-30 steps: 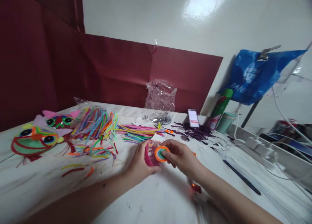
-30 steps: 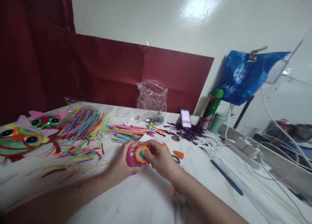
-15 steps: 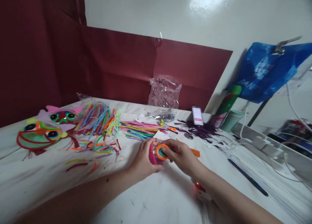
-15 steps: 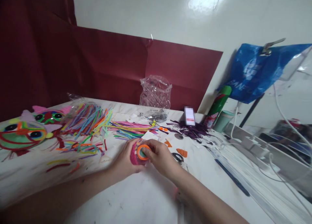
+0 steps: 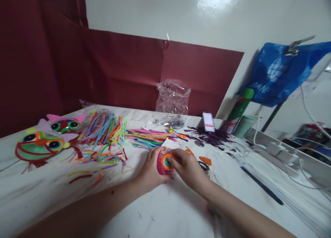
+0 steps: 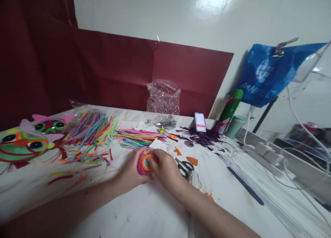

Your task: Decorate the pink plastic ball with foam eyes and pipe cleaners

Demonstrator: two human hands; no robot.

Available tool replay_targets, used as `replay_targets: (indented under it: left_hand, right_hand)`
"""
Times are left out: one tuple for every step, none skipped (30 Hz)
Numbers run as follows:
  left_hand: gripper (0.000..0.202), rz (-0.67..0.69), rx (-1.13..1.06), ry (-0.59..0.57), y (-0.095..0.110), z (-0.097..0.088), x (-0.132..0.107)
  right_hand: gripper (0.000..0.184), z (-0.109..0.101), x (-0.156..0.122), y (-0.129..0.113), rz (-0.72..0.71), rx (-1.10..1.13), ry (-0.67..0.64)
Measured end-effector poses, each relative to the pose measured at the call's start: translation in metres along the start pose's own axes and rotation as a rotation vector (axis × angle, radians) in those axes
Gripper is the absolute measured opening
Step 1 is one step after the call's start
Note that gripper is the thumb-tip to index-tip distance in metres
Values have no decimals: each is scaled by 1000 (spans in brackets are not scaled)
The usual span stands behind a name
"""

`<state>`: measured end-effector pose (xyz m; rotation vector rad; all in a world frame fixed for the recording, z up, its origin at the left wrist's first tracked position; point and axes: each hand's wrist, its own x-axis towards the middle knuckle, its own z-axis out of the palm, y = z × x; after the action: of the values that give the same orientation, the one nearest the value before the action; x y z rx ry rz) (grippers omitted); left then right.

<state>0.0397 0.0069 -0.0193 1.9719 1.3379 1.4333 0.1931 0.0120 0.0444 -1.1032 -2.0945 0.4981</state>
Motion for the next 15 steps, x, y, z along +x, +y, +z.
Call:
replay_targets:
  left_hand:
    - [87,5,-5,-11,0,-1,0]
    - [86,10,-7,-22,1,-1,0]
    - [86,14,-5,-30,1,-2,0]
    - [86,15,-1,-36,2,-2,0]
    - [86,14,3,-38,2,-2,0]
    - [87,13,6,-37,3,-3,0]
    - [87,14,3,-37,3,-3,0]
    - [88,17,-7,-38,3,-4,1]
    - [88,21,-26,-41,3,-4,1]
    - [88,22,-50,-46,3,-5,1]
    - [87,20,-75,-53,2,-5,2]
    - [87,13,-95,-58,2,-5,2]
    - [86,5,-108,-60,0,-5,2]
    - [86,-4,-119,-60,-1,-5,2]
    - [86,-12,-136,-63,-3,-5,2]
  right_hand:
    - [14,0,0,0,-4,-8,-4]
    - [14,-1,0,0,-8,-18,-9]
    - [13,-1,-1,-1,-9,-27,-13]
    - [13,-1,-1,-1,-10,-37,-14]
    - [14,-1,-1,-1,-10,-48,-13]
    - [15,-1,-2,-1,-11,-56,-12]
    - [16,-1,-2,-1,-10,-62,-8]
    - [16,-1,-3,0,-7,-66,-5]
    - [17,-1,-3,0,-4,-69,-5]
    - [16,-1,-2,0,-5,-71,-4]
    - [15,-1,-2,1,-7,-71,-4]
    - [15,-1,-2,1,-13,-72,-6]
    - [14,-1,-1,2,-21,-73,-7]
    - [13,-2,-1,3,-29,-76,-6]
    - [12,-2,-1,3,-36,-81,-4]
